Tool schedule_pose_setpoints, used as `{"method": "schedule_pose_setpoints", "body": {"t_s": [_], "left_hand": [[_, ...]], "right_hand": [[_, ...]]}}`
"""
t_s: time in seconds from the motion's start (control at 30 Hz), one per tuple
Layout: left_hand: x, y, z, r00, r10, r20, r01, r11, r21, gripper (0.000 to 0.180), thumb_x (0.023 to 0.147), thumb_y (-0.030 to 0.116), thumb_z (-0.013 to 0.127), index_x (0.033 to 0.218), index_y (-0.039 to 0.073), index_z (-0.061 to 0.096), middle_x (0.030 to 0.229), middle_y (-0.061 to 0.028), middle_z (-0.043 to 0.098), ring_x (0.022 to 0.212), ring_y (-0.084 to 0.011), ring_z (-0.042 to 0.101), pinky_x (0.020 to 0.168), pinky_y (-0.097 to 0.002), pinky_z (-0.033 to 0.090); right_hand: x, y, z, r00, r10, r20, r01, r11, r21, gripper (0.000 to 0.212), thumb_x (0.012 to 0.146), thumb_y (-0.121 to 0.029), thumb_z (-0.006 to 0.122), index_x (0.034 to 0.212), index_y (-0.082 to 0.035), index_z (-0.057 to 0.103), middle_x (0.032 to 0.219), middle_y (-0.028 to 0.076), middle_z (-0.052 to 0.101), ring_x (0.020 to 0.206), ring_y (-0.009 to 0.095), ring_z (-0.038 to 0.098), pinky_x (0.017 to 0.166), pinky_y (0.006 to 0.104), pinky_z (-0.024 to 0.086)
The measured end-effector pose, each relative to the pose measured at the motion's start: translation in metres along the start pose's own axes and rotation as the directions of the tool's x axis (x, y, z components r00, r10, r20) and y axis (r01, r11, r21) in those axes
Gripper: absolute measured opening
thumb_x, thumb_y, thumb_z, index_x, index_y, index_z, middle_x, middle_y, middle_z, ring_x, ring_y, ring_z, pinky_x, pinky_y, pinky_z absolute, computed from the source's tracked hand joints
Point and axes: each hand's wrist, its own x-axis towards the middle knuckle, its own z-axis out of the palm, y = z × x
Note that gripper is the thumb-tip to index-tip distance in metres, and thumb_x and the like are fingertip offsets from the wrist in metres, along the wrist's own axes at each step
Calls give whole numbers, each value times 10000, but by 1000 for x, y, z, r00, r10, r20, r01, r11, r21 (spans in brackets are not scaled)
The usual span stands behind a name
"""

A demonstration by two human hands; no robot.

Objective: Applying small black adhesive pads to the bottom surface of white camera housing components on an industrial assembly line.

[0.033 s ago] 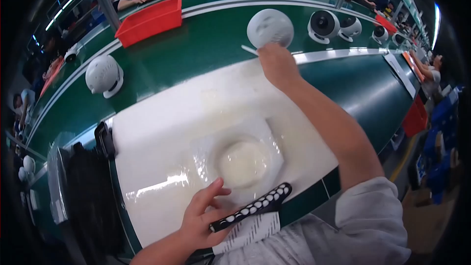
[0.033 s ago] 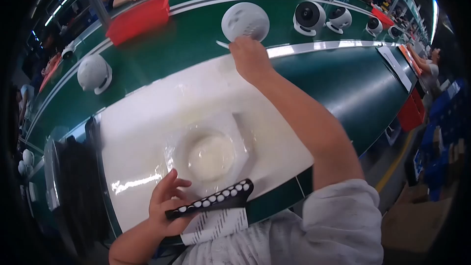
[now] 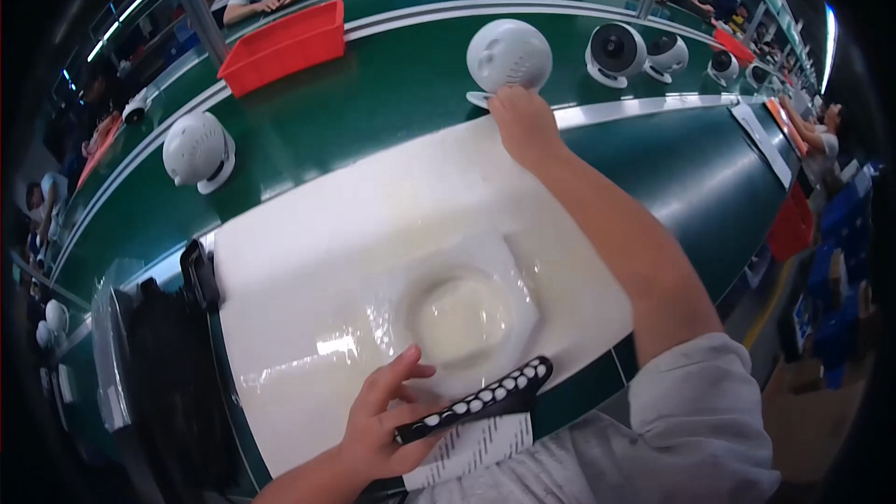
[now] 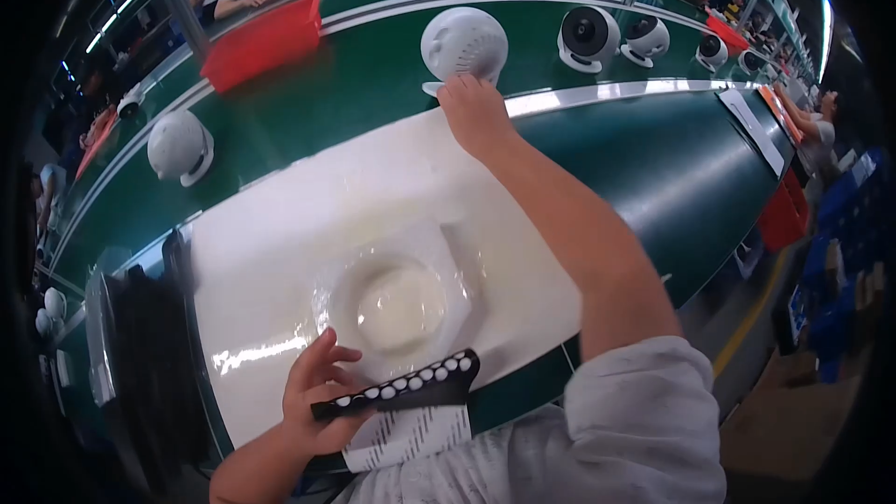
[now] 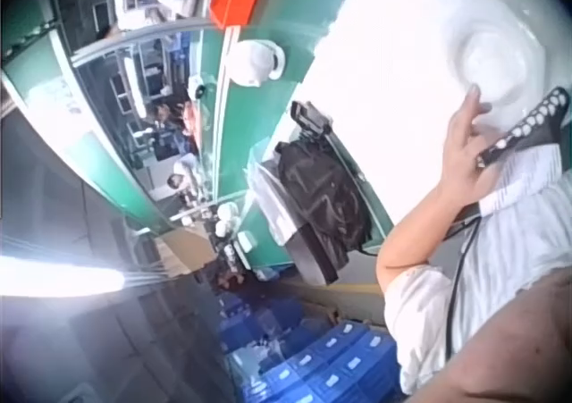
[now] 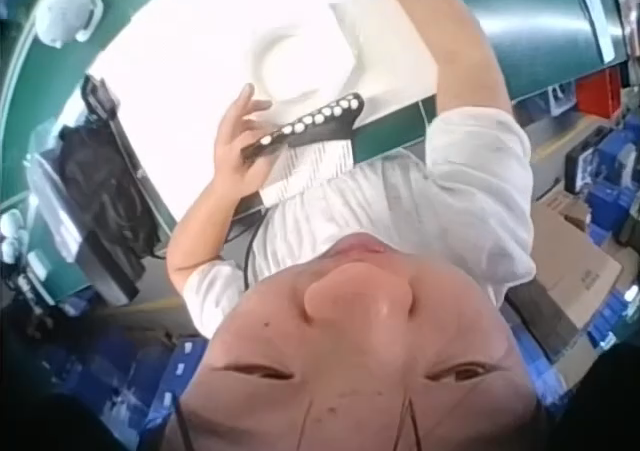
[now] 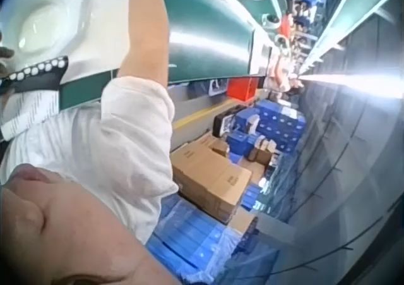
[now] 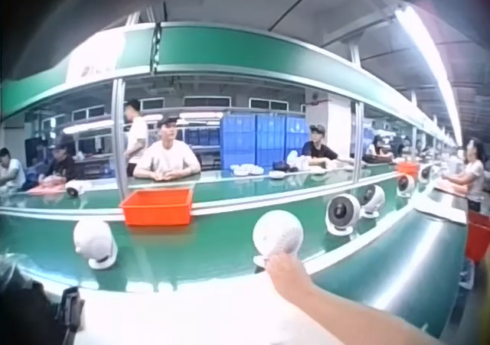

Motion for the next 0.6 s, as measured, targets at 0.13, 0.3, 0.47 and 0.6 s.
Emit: {"method": "schedule_pose_setpoints", "body": {"t_s": [0.13, 0.3, 0.47, 0.6], "left_hand": [[-21, -20, -18, 946, -322, 33, 318, 905, -282, 246, 649, -4, 683, 879, -40, 603, 1265, -199, 364, 960, -247, 542, 694, -289, 494], [-53, -24, -49, 851, -514, 108, 508, 752, -421, 799, 643, -2, 651, 1299, -32, 197, 1110, -148, 436, 839, -152, 537, 688, -241, 452], [-54, -28, -55, 950, -296, 95, 309, 934, -179, 447, 654, 166, 701, 962, -113, 535, 1173, -193, 434, 947, -232, 504, 732, -311, 447], [-41, -28, -58, 957, -245, 158, 267, 954, -137, 485, 636, 128, 698, 1017, -98, 501, 1074, -173, 465, 881, -222, 507, 721, -305, 444]], "right_hand": [[24, -12, 43, 930, 254, 266, -261, 965, -9, 198, 838, -197, 467, 955, -61, 550, 891, 108, 560, 859, 262, 543, 746, 373, 444], [18, 6, 26, 818, 380, 431, -520, 808, 276, 259, 790, -217, 440, 884, -35, 597, 943, 123, 582, 914, 299, 545, 795, 403, 432], [-50, 169, 53, 649, 690, 319, -710, 701, -71, 494, 828, -435, 442, 1162, -71, 460, 1208, 125, 470, 1127, 294, 430, 935, 436, 316], [-52, 200, 71, 575, 710, 407, -727, 671, -143, 624, 792, -559, 406, 1274, -166, 360, 1328, 79, 352, 1224, 248, 325, 975, 487, 231]]}}
